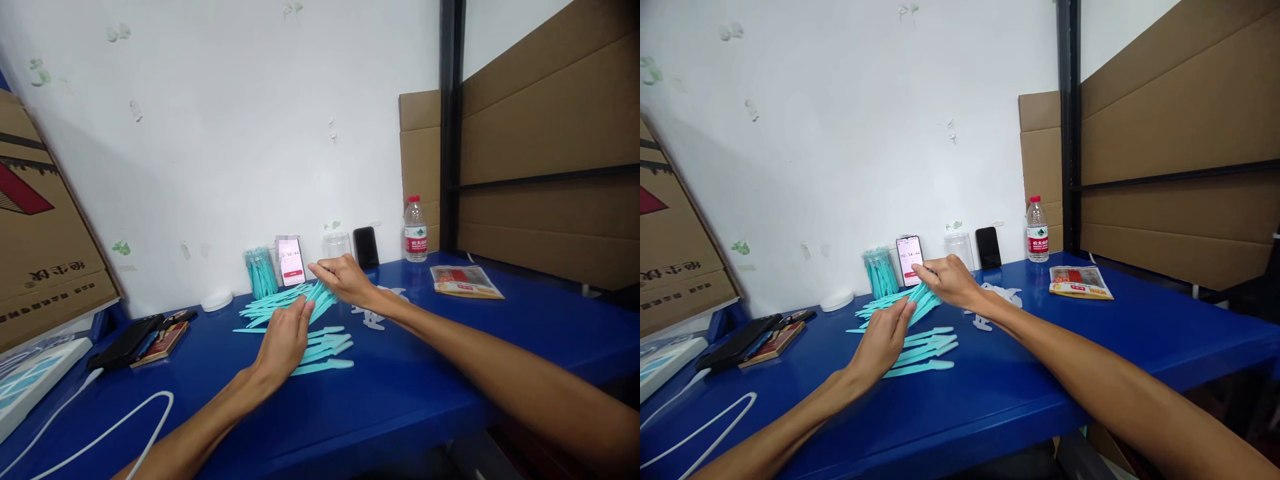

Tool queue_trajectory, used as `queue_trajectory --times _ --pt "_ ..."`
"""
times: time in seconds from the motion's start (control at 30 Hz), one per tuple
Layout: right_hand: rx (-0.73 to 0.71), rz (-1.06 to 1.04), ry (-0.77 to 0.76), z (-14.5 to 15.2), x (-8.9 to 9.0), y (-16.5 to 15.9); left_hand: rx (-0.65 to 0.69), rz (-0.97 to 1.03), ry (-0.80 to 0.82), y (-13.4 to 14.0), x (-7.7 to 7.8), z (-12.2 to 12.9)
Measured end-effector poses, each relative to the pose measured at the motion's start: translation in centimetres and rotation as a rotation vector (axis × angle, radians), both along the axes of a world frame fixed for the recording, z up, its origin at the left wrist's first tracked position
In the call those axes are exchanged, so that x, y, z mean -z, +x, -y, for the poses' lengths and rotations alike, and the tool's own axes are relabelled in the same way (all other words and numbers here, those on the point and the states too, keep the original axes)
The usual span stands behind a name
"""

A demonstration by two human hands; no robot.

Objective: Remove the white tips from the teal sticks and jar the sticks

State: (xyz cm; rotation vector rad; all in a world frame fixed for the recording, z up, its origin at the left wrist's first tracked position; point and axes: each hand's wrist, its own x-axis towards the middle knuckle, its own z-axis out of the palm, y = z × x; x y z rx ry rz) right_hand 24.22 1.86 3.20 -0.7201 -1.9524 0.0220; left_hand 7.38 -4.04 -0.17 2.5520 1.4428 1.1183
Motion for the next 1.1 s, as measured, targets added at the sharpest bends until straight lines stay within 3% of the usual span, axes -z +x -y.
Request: queue_trajectory --times 0.23,0.5,0.63,0.73,0.83,0.93,1.1 --pt "-0.062 -0.039 -0.052 -0.4 -0.4 0.0 -0.029 -0.023 0.014 -0.1 -0.4 -0.2" --pt "-0.018 -0.045 -0.048 -0.8 -0.7 0.3 -0.033 -0.054 0.04 -0.2 -0.7 -0.3" --pt "0.147 -0.204 -0.049 -2.8 -2.3 4.8 -0.059 0.014 0.056 -1.1 -1.2 -0.3" --pt "0.394 -0.318 -0.061 -4.3 -3.4 8.7 -0.043 0.099 0.03 -1.5 -1.4 -0.6" --pt "0.393 -0.073 -0.217 -5.1 -3.2 10.3 -0.015 0.094 0.018 -1.5 -1.1 -1.0" --pt "0.377 0.261 -0.352 -5.4 -2.0 10.0 -0.031 0.055 0.024 -1.6 -0.7 -1.5" --pt "0.469 0.621 -0.486 -5.8 0.1 9.3 -0.098 -0.164 0.008 -3.9 -1.1 -3.8"
